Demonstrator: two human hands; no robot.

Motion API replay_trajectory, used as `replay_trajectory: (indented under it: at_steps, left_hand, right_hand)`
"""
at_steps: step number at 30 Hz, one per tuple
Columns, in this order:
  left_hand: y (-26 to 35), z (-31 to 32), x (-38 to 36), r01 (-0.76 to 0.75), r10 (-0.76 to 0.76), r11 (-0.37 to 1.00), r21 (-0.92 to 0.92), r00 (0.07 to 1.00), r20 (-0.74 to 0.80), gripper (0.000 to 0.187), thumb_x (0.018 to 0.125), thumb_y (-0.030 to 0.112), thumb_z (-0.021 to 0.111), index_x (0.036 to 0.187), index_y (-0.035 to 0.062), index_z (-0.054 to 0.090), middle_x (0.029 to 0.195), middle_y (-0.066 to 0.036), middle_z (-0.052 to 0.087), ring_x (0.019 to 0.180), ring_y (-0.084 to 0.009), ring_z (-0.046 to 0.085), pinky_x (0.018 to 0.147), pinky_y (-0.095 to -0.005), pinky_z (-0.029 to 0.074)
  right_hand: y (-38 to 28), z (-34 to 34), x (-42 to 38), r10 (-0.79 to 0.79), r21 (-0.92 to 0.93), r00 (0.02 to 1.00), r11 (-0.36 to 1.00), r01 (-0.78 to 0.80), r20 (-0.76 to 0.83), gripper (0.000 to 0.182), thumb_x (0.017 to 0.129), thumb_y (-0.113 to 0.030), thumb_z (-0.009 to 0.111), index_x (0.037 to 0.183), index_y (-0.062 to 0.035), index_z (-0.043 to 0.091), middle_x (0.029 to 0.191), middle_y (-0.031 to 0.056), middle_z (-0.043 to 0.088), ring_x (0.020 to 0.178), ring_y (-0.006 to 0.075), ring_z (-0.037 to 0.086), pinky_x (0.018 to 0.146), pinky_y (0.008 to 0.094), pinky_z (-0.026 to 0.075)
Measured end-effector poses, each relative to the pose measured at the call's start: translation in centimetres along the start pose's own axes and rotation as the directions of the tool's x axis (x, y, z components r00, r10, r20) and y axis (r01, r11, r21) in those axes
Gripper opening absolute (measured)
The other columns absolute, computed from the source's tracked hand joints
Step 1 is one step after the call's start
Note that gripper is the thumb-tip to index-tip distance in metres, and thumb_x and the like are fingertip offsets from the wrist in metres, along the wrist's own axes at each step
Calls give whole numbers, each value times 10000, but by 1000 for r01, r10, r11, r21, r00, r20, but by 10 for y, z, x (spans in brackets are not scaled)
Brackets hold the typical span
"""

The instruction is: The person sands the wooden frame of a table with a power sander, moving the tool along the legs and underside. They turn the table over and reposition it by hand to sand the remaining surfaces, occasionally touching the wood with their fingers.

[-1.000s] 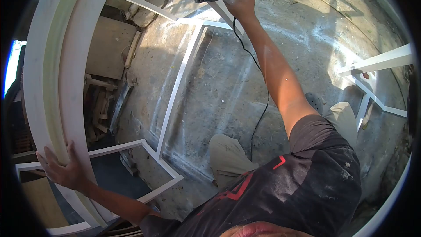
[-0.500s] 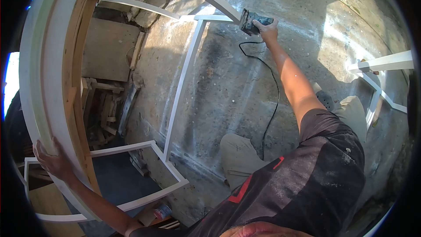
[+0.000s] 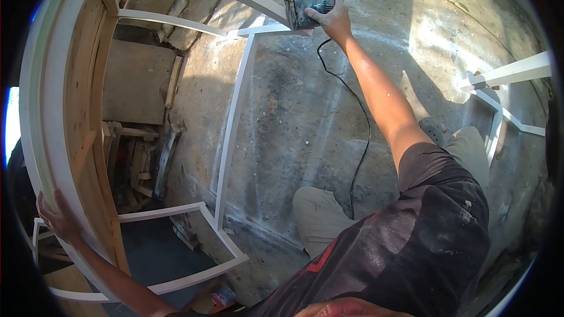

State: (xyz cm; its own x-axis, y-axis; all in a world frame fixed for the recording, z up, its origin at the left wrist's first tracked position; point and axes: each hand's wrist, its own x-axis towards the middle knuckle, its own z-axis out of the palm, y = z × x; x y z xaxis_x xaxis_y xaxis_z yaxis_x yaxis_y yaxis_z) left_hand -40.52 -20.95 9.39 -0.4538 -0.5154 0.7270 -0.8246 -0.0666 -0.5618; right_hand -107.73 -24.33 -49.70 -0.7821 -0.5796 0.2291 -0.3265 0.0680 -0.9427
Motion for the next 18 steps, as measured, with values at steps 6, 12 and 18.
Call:
replay_trajectory:
  at_steps: [6, 12, 18]
  left_hand:
    - [-7, 11, 1, 37, -37, 998, -41, 999, 7, 663, 968, 562, 650, 1458, 141, 503, 1488, -132, 517, 1400, -352, 473, 1163, -509, 385]
    - [15, -5, 1, 21, -21, 1000, -6, 999, -48, 598, 1000, 461, 640, 1467, 132, 462, 1481, -132, 508, 1394, -362, 472, 1126, -505, 418]
    - [28, -15, -2, 32, -29, 999, 35, 997, -71, 598, 977, 469, 668, 1439, 138, 482, 1465, -108, 521, 1411, -325, 462, 1170, -489, 364]
  right_hand:
    - [39, -4, -62, 295, 193, 953, 941, -277, -67, 818, 720, -458, 919, 1270, 3, 528, 1035, 215, 710, 953, 329, 707, 850, 435, 554]
    - [-21, 10, -12, 26, 233, 1000, 972, -26, 4, 806, 792, -418, 882, 1356, 8, 496, 1154, 248, 659, 1075, 373, 651, 951, 461, 503]
    - [-255, 17, 41, -396, 88, 918, 914, 396, -19, 835, 812, -476, 859, 1438, -106, 449, 1270, 291, 562, 1172, 450, 589, 1001, 511, 484]
